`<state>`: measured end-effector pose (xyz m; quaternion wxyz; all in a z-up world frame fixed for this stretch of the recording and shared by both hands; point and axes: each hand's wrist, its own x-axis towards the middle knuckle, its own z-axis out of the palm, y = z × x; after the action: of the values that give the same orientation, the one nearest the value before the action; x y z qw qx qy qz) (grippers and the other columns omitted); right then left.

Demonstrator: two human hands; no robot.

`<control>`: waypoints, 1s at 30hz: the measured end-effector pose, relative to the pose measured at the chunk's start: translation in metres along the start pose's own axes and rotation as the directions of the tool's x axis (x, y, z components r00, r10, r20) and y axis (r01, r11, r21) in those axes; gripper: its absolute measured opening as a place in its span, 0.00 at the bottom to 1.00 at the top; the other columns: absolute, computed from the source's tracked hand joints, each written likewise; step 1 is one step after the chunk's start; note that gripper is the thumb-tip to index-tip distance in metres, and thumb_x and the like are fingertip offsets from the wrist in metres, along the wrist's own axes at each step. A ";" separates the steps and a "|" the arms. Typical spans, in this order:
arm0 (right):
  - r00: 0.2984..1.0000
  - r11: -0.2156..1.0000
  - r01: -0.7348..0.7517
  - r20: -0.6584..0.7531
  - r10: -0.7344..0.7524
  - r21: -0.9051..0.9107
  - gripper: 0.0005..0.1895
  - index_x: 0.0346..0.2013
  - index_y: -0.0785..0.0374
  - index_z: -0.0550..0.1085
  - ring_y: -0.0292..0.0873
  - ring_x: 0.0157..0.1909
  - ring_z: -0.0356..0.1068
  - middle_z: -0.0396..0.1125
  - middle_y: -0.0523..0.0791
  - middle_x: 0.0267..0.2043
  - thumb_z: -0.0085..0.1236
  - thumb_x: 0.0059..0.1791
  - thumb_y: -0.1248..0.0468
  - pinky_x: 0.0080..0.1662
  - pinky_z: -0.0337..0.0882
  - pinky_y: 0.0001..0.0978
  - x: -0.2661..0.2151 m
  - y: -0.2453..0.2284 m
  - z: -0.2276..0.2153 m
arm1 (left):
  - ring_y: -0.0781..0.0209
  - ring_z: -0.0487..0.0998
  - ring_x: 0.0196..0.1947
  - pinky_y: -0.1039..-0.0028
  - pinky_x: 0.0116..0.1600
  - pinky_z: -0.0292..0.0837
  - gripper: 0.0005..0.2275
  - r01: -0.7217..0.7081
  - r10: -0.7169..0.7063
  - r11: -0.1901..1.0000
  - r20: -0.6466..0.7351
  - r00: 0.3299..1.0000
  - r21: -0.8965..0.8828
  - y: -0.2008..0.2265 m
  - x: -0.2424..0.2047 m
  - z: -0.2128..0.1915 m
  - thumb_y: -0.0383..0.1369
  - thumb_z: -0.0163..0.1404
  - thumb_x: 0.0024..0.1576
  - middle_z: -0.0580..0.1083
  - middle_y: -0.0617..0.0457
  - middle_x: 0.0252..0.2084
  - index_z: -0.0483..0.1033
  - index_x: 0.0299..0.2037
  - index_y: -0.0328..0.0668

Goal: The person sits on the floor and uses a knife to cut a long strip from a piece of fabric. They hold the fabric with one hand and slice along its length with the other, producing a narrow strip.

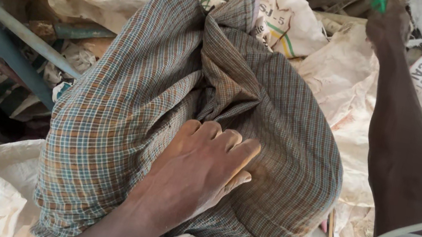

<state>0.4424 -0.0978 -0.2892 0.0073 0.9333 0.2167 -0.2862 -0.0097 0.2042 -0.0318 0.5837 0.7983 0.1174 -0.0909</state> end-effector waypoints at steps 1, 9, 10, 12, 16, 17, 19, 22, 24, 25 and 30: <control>0.999 0.999 -0.045 0.021 0.044 0.031 0.17 0.58 0.61 0.70 0.54 0.33 0.73 0.71 0.54 0.37 0.52 0.56 0.59 0.32 0.70 0.50 0.003 0.000 0.002 | 0.52 0.74 0.42 0.56 0.47 0.67 0.19 0.013 -0.013 1.000 0.016 1.000 0.001 -0.001 0.000 0.000 0.39 0.59 0.55 0.76 0.50 0.42 0.72 0.53 0.43; 0.998 0.972 0.064 -0.011 -0.068 -0.228 0.20 0.65 0.59 0.69 0.69 0.50 0.69 0.71 0.64 0.50 0.52 0.60 0.56 0.48 0.66 0.62 -0.013 -0.002 0.026 | 0.53 0.74 0.41 0.56 0.47 0.67 0.19 0.053 -0.052 0.999 0.089 0.995 -0.012 -0.001 0.003 0.003 0.39 0.59 0.55 0.77 0.50 0.43 0.72 0.53 0.42; 0.998 0.966 0.063 -0.012 -0.069 -0.249 0.19 0.64 0.59 0.69 0.70 0.50 0.69 0.70 0.64 0.49 0.52 0.61 0.55 0.47 0.66 0.62 -0.011 -0.004 0.028 | 0.53 0.74 0.41 0.56 0.47 0.67 0.19 0.058 -0.056 0.998 0.098 0.994 -0.011 0.000 0.003 0.004 0.40 0.59 0.55 0.77 0.49 0.42 0.72 0.53 0.43; 1.000 0.976 0.028 0.017 -0.025 -0.218 0.18 0.64 0.60 0.69 0.67 0.51 0.71 0.71 0.63 0.51 0.49 0.63 0.54 0.49 0.68 0.59 0.001 -0.011 0.030 | 0.53 0.74 0.41 0.56 0.48 0.67 0.19 0.064 -0.063 0.998 0.114 0.992 -0.002 0.000 0.005 0.005 0.40 0.59 0.55 0.77 0.49 0.42 0.72 0.52 0.43; 0.977 0.976 -0.170 0.105 0.185 -0.136 0.18 0.60 0.63 0.72 0.59 0.52 0.75 0.73 0.60 0.52 0.49 0.62 0.54 0.49 0.73 0.53 0.022 -0.020 0.038 | 0.53 0.74 0.42 0.56 0.49 0.67 0.18 0.055 -0.056 0.998 0.079 0.995 0.006 0.003 0.006 0.005 0.39 0.59 0.55 0.77 0.50 0.43 0.72 0.52 0.43; 0.993 0.989 0.073 0.105 -0.060 -0.126 0.20 0.63 0.63 0.71 0.61 0.51 0.74 0.71 0.60 0.56 0.49 0.59 0.58 0.48 0.73 0.54 0.017 -0.021 0.043 | 0.53 0.74 0.42 0.56 0.49 0.67 0.18 0.045 -0.046 0.999 0.060 0.997 0.011 0.004 0.006 0.005 0.39 0.59 0.55 0.77 0.50 0.43 0.72 0.53 0.42; 0.847 0.839 0.531 0.096 -0.523 -0.115 0.27 0.69 0.63 0.68 0.65 0.50 0.71 0.69 0.61 0.63 0.49 0.53 0.67 0.47 0.72 0.55 0.002 -0.024 0.050 | 0.53 0.74 0.42 0.56 0.49 0.67 0.19 0.026 -0.026 1.000 0.046 0.999 0.011 0.005 0.008 0.004 0.39 0.59 0.55 0.77 0.50 0.43 0.72 0.53 0.42; 0.874 0.867 0.483 0.120 -0.470 -0.119 0.26 0.68 0.59 0.69 0.65 0.52 0.71 0.71 0.61 0.52 0.58 0.54 0.63 0.50 0.69 0.57 -0.034 -0.046 0.070 | 0.53 0.74 0.41 0.57 0.49 0.67 0.19 0.038 -0.038 0.999 0.052 0.998 0.003 0.007 0.008 0.003 0.40 0.59 0.54 0.77 0.51 0.42 0.73 0.53 0.42; 0.921 0.929 0.371 0.122 -0.370 0.016 0.25 0.69 0.60 0.66 0.66 0.53 0.70 0.70 0.60 0.53 0.55 0.57 0.62 0.53 0.69 0.56 -0.055 -0.063 0.072 | 0.53 0.74 0.41 0.57 0.48 0.67 0.18 0.039 -0.039 0.999 0.061 0.997 0.008 0.007 0.007 0.003 0.40 0.60 0.54 0.77 0.52 0.42 0.74 0.51 0.43; 0.932 0.944 0.329 0.150 -0.331 0.039 0.24 0.69 0.59 0.67 0.63 0.52 0.71 0.71 0.59 0.52 0.54 0.57 0.62 0.52 0.69 0.55 -0.062 -0.071 0.067 | 0.54 0.73 0.41 0.57 0.47 0.66 0.19 0.033 -0.033 0.999 0.071 0.997 0.000 0.007 0.007 0.001 0.40 0.60 0.54 0.76 0.52 0.41 0.74 0.52 0.43; 0.945 0.981 0.042 0.311 -0.100 0.189 0.28 0.72 0.53 0.67 0.49 0.40 0.71 0.71 0.51 0.43 0.49 0.55 0.63 0.43 0.72 0.42 -0.068 -0.089 0.023 | 0.54 0.72 0.39 0.58 0.45 0.66 0.20 0.005 -0.002 0.998 0.050 0.999 -0.059 0.009 0.000 -0.001 0.40 0.60 0.52 0.75 0.53 0.39 0.74 0.52 0.43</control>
<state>0.3437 -0.0472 -0.2620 -0.0526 0.8630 0.2194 -0.4520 -0.0066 0.2026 -0.0232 0.6098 0.7778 0.1068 -0.1085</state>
